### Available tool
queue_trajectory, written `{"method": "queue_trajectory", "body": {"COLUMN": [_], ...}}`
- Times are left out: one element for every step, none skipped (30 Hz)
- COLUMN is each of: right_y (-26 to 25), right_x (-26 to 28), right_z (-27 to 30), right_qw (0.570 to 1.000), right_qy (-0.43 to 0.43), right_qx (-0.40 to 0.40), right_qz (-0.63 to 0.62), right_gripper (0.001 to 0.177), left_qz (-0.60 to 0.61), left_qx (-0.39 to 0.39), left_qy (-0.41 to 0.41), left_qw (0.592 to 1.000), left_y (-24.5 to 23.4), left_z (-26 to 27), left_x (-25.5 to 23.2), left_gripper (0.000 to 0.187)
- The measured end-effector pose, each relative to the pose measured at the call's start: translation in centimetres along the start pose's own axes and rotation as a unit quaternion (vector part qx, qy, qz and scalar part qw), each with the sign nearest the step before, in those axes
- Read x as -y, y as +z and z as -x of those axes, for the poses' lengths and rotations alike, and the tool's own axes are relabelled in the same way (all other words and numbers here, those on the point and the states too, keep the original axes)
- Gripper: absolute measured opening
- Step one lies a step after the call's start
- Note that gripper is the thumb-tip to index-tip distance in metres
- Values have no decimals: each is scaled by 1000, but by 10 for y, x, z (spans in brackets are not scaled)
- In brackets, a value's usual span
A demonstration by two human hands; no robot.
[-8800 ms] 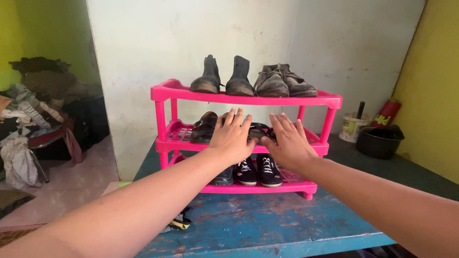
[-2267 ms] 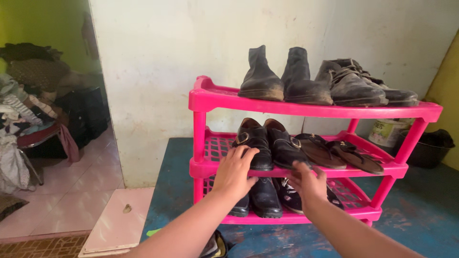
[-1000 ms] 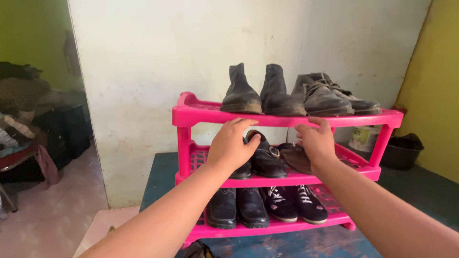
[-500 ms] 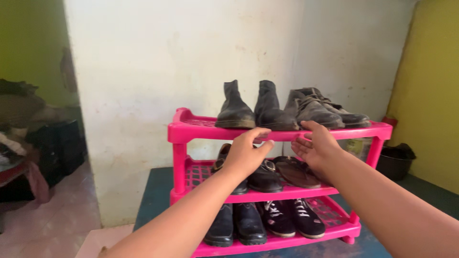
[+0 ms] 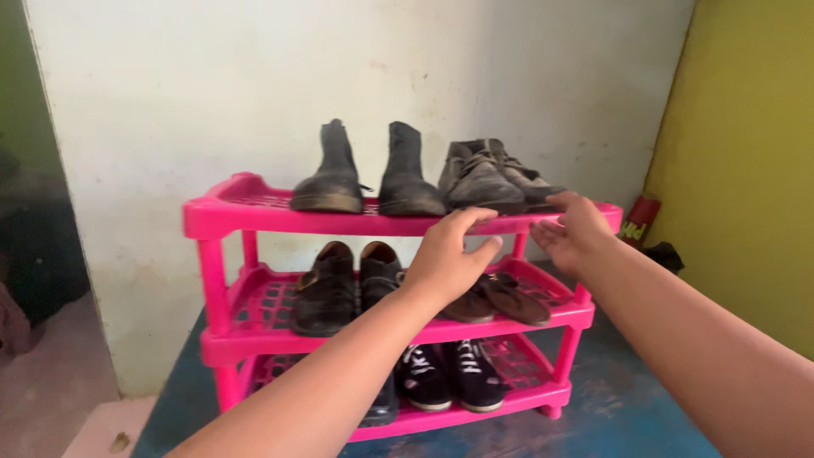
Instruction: The person removes several pairs of shoes from a pink three-tier shoe rack and places them on a blue table. The person handles boots, sneakers, loafers, and flip-flops one at a time, moving them from the rack to the table.
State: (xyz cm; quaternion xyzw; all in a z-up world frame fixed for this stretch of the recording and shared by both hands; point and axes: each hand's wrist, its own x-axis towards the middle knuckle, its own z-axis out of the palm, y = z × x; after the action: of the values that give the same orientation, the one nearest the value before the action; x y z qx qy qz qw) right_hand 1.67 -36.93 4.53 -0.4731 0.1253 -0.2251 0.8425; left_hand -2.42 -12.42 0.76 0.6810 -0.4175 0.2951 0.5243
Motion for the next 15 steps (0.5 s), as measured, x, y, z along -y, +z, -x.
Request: {"method": "queue_trajectory", "body": {"right_y": [-5,-9,-12,-14,-15,-17,-21,-24,-27,-27,-27,-26,-23,-19,-14], "right_x": [6,11,15,20,23,26,30,35,38,41,42,42,42,40,39], "right_z": [-9,-18,-27,-35,-44,-51,-57,-62,-66,-70,-73,-75,-76,-75,-74], "right_qw": [1000,998,996,994,992,989,987,984,981,980,978,976,978,980,980], "right_qy": [8,17,25,38,54,69,76,84,92,114,136,159,160,161,160], "right_qx": [23,46,70,87,104,121,136,151,167,163,157,152,130,107,84], "right_qz": [15,31,46,45,47,48,47,45,42,30,18,6,31,56,81], "right_gripper": [57,54,52,49,46,43,41,39,38,39,40,42,43,44,46], "left_qz": [-28,-56,-85,-100,-114,-129,-136,-144,-151,-154,-156,-158,-161,-163,-163], "left_qx": [-7,-14,-21,-29,-39,-48,-51,-54,-56,-58,-58,-59,-55,-51,-46], "left_qy": [37,74,111,137,160,183,186,188,191,180,169,159,153,147,143], "left_qw": [999,996,990,985,980,973,972,970,968,970,971,973,974,974,975], "left_y": [7,14,21,28,34,41,47,52,57,62,66,69,71,71,72], "left_z": [-4,-7,-12,-18,-23,-28,-31,-35,-36,-35,-34,-34,-33,-33,-33], "left_x": [-4,-8,-11,-13,-15,-16,-16,-17,-18,-19,-20,-21,-21,-22,-22], "left_gripper": [41,40,38,38,39,39,39,39,40,40,40,40,40,41,41]}}
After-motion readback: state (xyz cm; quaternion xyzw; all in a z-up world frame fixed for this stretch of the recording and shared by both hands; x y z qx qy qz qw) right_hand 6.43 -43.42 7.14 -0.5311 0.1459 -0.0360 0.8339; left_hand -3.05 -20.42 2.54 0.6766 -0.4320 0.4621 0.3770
